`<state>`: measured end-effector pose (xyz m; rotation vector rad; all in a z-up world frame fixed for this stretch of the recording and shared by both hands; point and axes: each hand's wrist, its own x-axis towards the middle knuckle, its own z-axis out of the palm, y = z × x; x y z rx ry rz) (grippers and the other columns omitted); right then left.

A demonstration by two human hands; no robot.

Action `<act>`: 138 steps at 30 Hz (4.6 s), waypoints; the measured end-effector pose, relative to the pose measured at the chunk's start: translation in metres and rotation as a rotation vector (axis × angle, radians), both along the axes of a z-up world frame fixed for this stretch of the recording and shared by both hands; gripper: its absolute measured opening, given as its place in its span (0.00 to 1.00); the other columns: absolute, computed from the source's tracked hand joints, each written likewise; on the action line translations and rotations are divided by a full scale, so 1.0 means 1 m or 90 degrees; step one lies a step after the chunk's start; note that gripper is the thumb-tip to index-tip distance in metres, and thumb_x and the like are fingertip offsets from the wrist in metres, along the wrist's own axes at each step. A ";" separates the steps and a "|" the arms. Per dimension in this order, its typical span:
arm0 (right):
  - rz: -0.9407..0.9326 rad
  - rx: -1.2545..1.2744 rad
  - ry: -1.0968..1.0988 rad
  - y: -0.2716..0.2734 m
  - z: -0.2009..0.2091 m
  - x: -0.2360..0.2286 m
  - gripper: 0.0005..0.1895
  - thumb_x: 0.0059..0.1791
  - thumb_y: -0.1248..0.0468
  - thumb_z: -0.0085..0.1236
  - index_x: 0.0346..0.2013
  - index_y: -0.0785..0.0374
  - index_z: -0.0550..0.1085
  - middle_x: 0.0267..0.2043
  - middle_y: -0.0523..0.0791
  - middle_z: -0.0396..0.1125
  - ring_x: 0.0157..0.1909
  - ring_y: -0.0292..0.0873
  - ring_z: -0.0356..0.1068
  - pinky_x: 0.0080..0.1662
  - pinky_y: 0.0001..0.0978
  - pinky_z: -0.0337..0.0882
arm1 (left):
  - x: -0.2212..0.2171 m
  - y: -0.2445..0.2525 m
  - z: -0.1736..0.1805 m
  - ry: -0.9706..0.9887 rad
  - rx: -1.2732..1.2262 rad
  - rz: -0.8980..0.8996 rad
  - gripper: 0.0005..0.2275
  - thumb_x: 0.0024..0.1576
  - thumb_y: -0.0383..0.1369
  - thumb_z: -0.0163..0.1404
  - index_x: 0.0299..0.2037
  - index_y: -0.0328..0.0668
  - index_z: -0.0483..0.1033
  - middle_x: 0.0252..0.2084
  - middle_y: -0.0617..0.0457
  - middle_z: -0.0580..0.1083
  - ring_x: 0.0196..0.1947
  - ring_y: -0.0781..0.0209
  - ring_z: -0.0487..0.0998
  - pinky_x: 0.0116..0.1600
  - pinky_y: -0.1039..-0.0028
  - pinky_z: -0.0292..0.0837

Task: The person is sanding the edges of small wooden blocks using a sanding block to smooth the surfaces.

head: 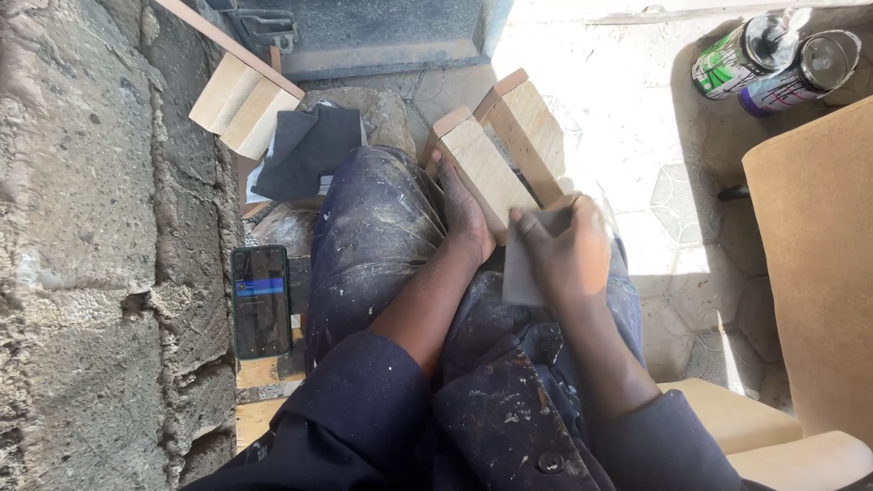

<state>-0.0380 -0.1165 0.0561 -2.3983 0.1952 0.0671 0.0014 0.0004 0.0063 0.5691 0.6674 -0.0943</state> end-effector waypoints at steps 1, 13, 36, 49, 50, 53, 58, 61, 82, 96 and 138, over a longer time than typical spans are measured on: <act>-0.003 0.000 0.000 -0.005 -0.004 0.009 0.24 0.48 0.47 0.69 0.42 0.60 0.68 0.42 0.49 0.64 0.49 0.57 0.70 0.46 0.48 0.69 | 0.000 -0.002 -0.004 0.000 0.000 -0.003 0.47 0.49 0.75 0.17 0.77 0.62 0.32 0.79 0.45 0.40 0.79 0.50 0.39 0.80 0.54 0.32; 0.013 0.020 0.013 0.005 -0.001 0.003 0.27 0.45 0.44 0.73 0.39 0.60 0.71 0.40 0.48 0.65 0.44 0.51 0.70 0.41 0.42 0.68 | 0.026 -0.003 -0.067 0.009 0.020 0.017 0.45 0.51 0.76 0.23 0.74 0.58 0.43 0.49 0.47 0.60 0.43 0.58 0.70 0.20 0.80 0.71; 0.003 0.006 0.027 0.018 0.008 -0.007 0.28 0.45 0.43 0.72 0.40 0.60 0.71 0.40 0.48 0.66 0.46 0.51 0.70 0.46 0.43 0.67 | 0.006 0.004 -0.004 0.004 -0.035 0.018 0.48 0.49 0.75 0.23 0.77 0.60 0.35 0.79 0.42 0.42 0.78 0.48 0.43 0.80 0.54 0.32; 0.001 -0.003 0.006 0.011 0.005 0.009 0.26 0.47 0.44 0.70 0.41 0.59 0.69 0.42 0.48 0.64 0.50 0.52 0.69 0.48 0.45 0.68 | -0.002 0.008 0.003 0.003 -0.021 0.008 0.47 0.50 0.74 0.19 0.77 0.58 0.35 0.79 0.41 0.43 0.78 0.46 0.43 0.80 0.54 0.33; 0.005 -0.033 -0.032 0.007 0.001 0.018 0.26 0.48 0.46 0.70 0.41 0.61 0.68 0.42 0.50 0.64 0.50 0.57 0.69 0.48 0.48 0.68 | -0.002 0.008 0.003 0.003 -0.022 0.000 0.46 0.51 0.74 0.18 0.77 0.59 0.35 0.79 0.42 0.42 0.78 0.47 0.43 0.80 0.54 0.33; -0.006 -0.063 -0.064 0.002 0.000 0.028 0.25 0.49 0.48 0.69 0.42 0.63 0.67 0.43 0.52 0.63 0.52 0.60 0.69 0.48 0.51 0.69 | -0.003 0.006 0.001 0.002 -0.020 -0.010 0.45 0.52 0.73 0.17 0.77 0.60 0.35 0.79 0.44 0.43 0.78 0.49 0.44 0.79 0.54 0.35; -0.010 -0.023 0.003 0.014 0.006 0.007 0.24 0.48 0.46 0.68 0.43 0.60 0.70 0.42 0.49 0.64 0.50 0.55 0.71 0.48 0.47 0.70 | 0.001 0.008 0.000 0.010 -0.013 -0.031 0.44 0.52 0.72 0.14 0.77 0.62 0.37 0.79 0.46 0.44 0.78 0.49 0.45 0.79 0.52 0.36; 0.002 -0.009 -0.009 0.007 -0.002 0.022 0.26 0.47 0.44 0.68 0.42 0.59 0.69 0.43 0.48 0.63 0.52 0.57 0.70 0.49 0.50 0.70 | 0.001 0.007 0.000 0.013 -0.003 -0.020 0.45 0.49 0.74 0.17 0.76 0.64 0.36 0.79 0.48 0.42 0.78 0.50 0.43 0.80 0.53 0.35; -0.023 0.016 0.045 0.000 -0.008 0.008 0.27 0.45 0.41 0.69 0.41 0.56 0.69 0.45 0.47 0.64 0.55 0.55 0.69 0.53 0.49 0.69 | 0.000 0.006 0.002 0.025 -0.005 -0.025 0.46 0.49 0.74 0.16 0.76 0.63 0.36 0.79 0.46 0.43 0.78 0.51 0.43 0.80 0.53 0.33; -0.027 -0.031 -0.034 -0.004 -0.011 0.035 0.24 0.52 0.45 0.65 0.43 0.60 0.66 0.45 0.49 0.63 0.54 0.58 0.69 0.50 0.51 0.70 | -0.003 0.003 0.010 0.010 0.003 -0.021 0.46 0.49 0.74 0.17 0.77 0.64 0.32 0.79 0.47 0.40 0.79 0.50 0.40 0.80 0.51 0.30; 0.210 -0.148 -0.062 0.022 0.011 -0.012 0.37 0.55 0.40 0.46 0.64 0.68 0.67 0.60 0.56 0.55 0.69 0.59 0.50 0.62 0.51 0.55 | 0.006 0.005 -0.013 0.015 -0.063 0.020 0.46 0.49 0.75 0.29 0.77 0.67 0.40 0.80 0.50 0.41 0.78 0.52 0.43 0.79 0.56 0.38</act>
